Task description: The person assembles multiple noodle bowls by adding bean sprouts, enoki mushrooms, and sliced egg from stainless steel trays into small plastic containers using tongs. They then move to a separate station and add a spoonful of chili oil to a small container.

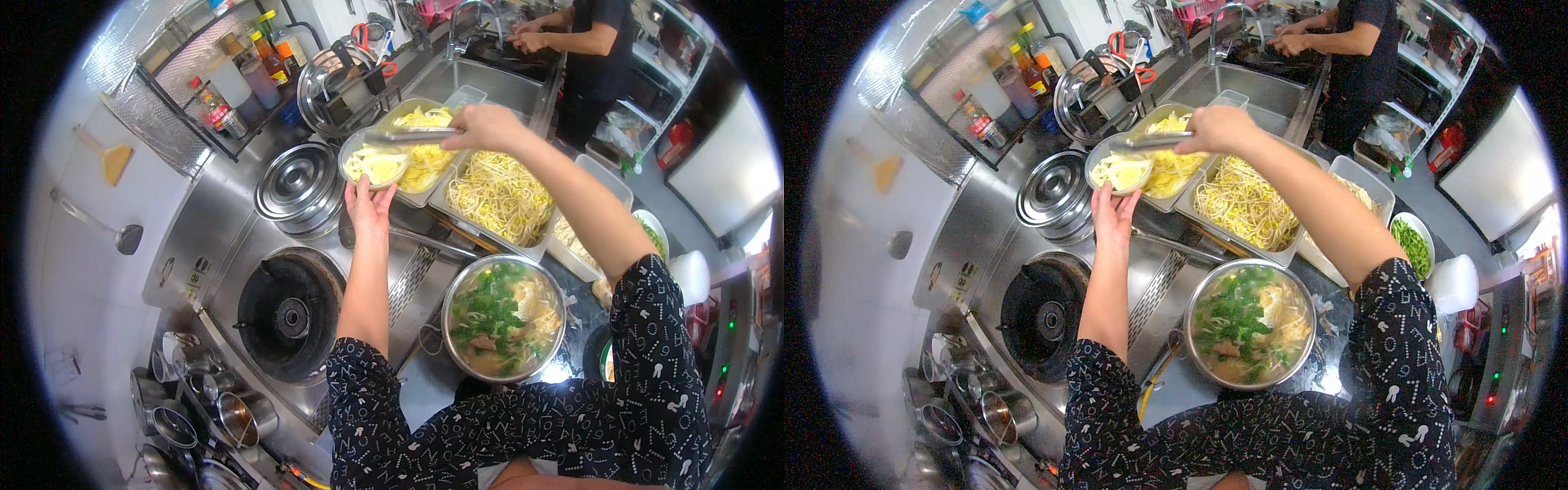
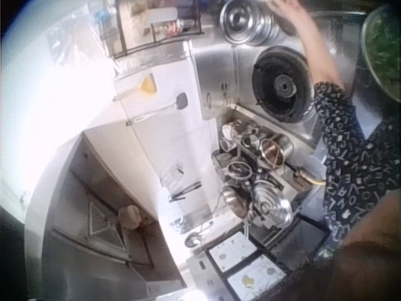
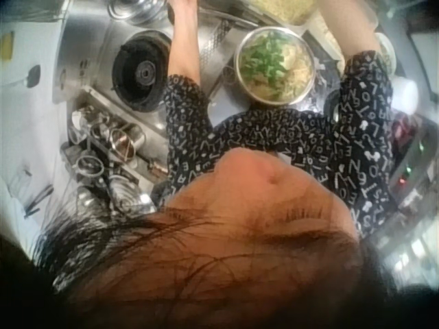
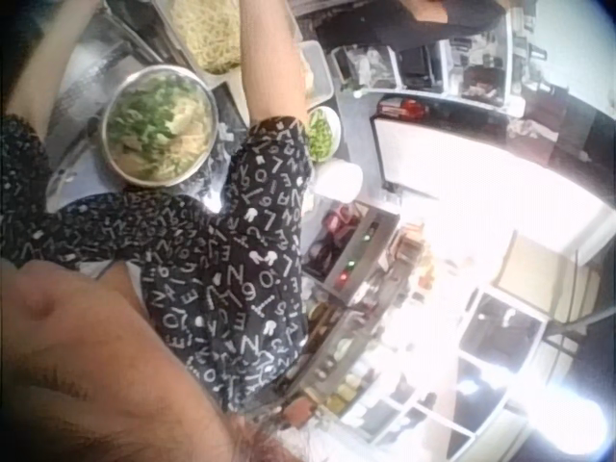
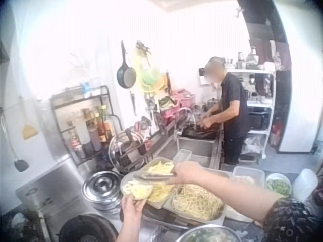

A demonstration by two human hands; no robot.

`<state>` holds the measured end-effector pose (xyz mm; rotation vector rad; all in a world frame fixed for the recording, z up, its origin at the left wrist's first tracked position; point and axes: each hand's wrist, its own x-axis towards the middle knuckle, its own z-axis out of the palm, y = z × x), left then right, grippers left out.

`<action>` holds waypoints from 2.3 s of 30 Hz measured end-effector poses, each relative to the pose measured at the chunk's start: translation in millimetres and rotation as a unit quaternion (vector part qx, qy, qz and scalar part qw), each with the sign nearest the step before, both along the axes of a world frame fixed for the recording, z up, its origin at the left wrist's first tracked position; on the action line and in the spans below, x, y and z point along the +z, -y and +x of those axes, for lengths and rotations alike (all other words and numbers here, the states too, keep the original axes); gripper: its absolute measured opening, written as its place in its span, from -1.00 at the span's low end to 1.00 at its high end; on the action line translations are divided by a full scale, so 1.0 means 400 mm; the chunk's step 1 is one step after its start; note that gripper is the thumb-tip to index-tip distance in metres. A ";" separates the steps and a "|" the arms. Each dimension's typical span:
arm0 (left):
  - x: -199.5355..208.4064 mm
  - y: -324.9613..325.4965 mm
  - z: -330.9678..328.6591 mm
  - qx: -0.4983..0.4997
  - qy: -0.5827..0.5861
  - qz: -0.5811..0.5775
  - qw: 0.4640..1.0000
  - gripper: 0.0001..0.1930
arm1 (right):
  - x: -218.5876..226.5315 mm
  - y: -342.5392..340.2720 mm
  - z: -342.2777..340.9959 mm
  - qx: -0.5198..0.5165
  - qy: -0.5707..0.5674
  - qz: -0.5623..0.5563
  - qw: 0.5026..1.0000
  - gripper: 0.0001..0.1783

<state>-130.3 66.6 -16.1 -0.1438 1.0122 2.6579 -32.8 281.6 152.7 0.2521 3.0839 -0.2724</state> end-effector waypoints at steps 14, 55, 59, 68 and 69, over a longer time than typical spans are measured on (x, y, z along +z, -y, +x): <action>0.112 -0.020 0.199 -0.214 -0.083 -0.151 0.961 -0.53 | 0.134 -0.069 0.288 0.029 -0.040 0.127 0.991 -0.46; -0.128 -0.156 1.119 -0.340 0.059 -0.112 0.932 -0.44 | -0.268 -0.260 1.445 -0.154 0.154 0.097 0.971 -0.57; -0.151 -0.140 1.121 -0.324 0.061 -0.105 0.938 -0.44 | -0.201 -0.247 1.442 -0.188 0.155 0.077 0.967 -0.59; -0.165 -0.131 1.141 -0.298 0.059 -0.132 0.943 -0.40 | -0.030 -0.170 1.417 -0.156 0.076 0.120 0.977 -0.40; -0.167 -0.131 1.140 -0.305 0.049 -0.114 0.944 -0.39 | -0.038 -0.179 1.414 -0.162 0.072 0.156 0.972 -0.41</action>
